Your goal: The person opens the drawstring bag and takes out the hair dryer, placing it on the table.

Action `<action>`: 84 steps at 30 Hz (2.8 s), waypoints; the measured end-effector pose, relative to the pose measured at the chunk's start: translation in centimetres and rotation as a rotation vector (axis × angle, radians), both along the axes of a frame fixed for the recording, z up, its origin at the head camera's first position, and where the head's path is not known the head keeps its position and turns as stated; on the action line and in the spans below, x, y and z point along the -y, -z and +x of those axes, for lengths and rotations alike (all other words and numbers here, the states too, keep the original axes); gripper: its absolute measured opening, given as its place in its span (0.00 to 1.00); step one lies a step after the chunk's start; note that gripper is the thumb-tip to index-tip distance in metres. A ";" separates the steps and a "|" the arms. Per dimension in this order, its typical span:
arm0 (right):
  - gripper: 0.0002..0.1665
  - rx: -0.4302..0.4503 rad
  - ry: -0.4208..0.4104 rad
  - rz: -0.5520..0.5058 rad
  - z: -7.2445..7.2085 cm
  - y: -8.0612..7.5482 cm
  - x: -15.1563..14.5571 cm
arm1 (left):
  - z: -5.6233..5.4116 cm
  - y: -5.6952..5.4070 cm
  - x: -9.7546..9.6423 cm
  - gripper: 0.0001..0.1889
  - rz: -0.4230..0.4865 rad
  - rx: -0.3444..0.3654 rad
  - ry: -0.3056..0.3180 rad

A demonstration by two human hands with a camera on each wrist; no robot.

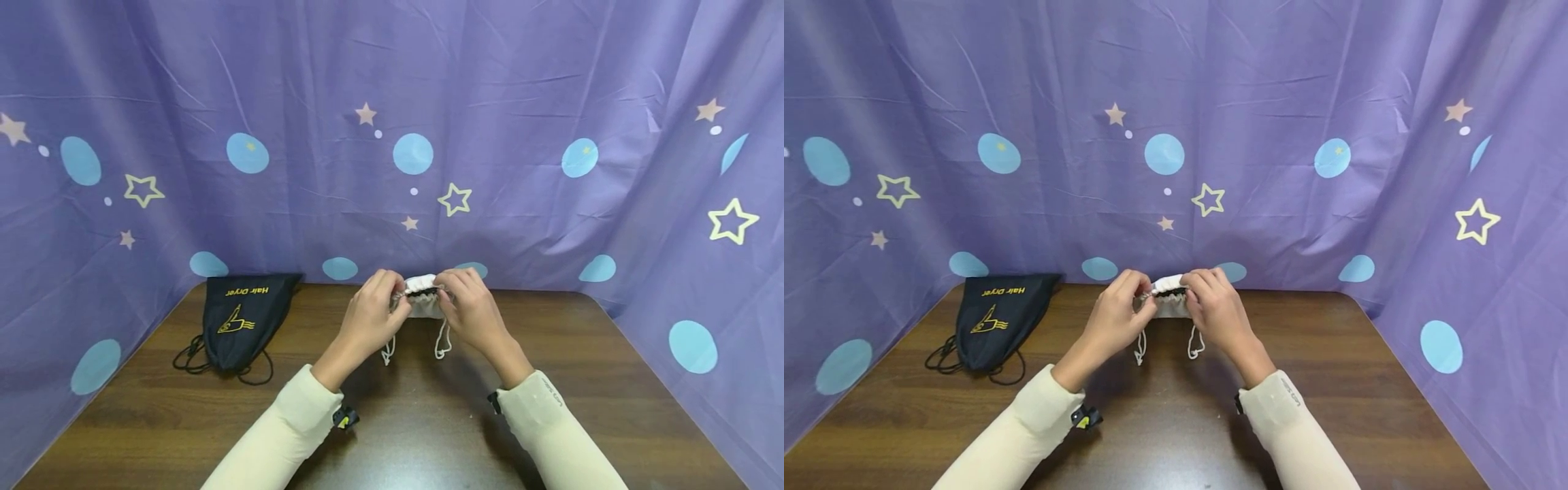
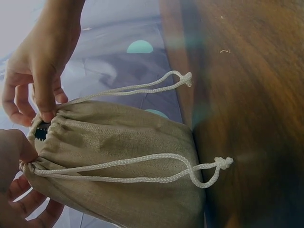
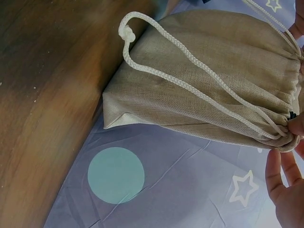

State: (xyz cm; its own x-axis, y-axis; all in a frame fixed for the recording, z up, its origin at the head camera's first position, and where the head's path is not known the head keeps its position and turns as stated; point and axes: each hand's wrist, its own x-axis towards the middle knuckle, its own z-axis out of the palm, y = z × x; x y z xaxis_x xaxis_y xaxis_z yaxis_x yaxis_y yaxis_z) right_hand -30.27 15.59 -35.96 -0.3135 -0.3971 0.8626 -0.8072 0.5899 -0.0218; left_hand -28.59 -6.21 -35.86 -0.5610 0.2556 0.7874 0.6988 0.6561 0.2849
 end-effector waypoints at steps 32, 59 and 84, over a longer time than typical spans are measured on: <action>0.11 0.038 -0.007 -0.055 0.0 -0.4 -0.3 | 0.2 -0.2 0.1 0.06 -0.001 -0.058 -0.060; 0.14 0.155 0.107 -0.070 0.0 -0.8 -1.5 | 0.4 -0.8 0.5 0.08 -0.019 -0.044 -0.100; 0.16 0.278 0.119 0.024 0.0 -1.5 -3.1 | 0.5 -1.5 1.4 0.08 -0.057 -0.007 -0.142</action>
